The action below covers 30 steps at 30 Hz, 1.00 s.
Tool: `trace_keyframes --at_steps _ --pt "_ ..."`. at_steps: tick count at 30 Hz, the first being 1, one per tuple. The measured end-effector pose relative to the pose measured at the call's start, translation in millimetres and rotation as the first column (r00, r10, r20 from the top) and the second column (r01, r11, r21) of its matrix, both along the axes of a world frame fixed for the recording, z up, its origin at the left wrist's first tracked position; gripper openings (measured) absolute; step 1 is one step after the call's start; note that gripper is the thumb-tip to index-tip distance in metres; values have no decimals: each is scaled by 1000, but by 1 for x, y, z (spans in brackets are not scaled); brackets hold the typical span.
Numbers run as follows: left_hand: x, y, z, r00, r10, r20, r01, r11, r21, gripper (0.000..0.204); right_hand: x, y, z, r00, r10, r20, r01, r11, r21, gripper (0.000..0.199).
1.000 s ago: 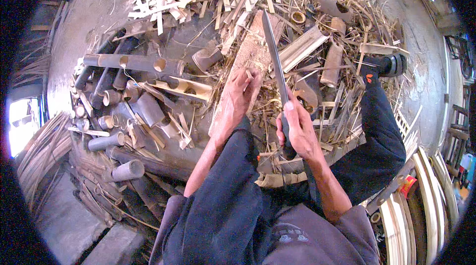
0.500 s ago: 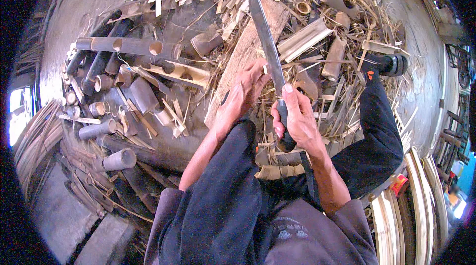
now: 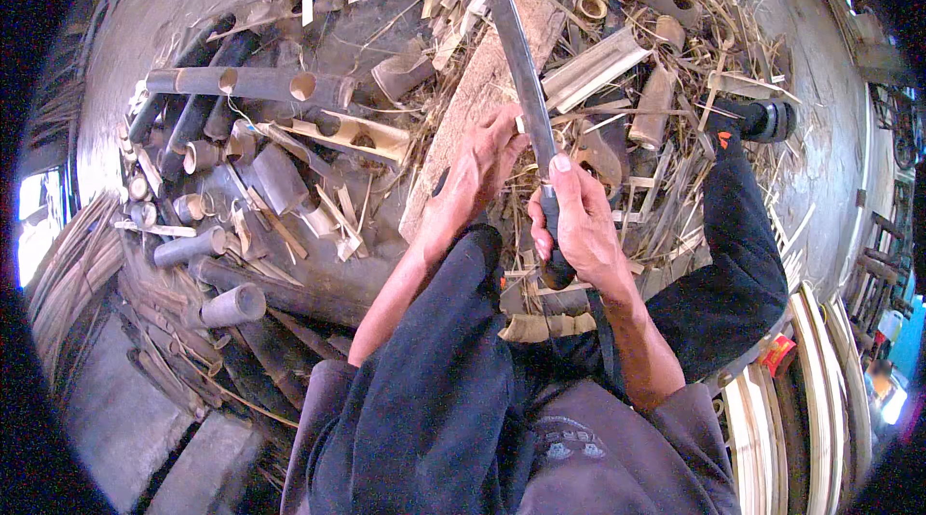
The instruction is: The person sits on the floor and uses a knife to split bamboo pieces into thin strips. They repeatedly pick up bamboo segments, split them, and set the resulting strips aside.
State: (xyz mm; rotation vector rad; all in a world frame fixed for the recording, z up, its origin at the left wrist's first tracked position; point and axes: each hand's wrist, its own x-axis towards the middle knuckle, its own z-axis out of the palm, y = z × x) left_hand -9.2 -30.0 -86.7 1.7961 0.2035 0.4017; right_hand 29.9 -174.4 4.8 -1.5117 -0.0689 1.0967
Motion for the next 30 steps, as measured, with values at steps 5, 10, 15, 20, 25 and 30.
trace_keyframes --at_steps 5,10,15,20,25,30 --pt "1 0 12 999 22 -26 -18 989 148 28 -4 4 -3 994 8 113 -6 1000 -18 49" --pt "0 0 20 988 18 -156 7 987 159 22 -7 3 -3 973 20 232 -9 999 -45 53" --pt "0 4 27 994 -5 -111 24 985 171 20 -8 1 -1 962 49 270 -43 999 -27 50" --pt "2 6 6 997 67 41 -76 960 268 23 1 6 -15 931 106 349 -81 993 -86 46" --pt "-16 1 26 994 112 3 -112 988 111 26 -14 6 3 921 109 374 -84 993 -82 46" --pt "-31 8 47 994 97 -49 -92 991 101 39 -19 8 13 951 95 294 -95 995 -15 47"
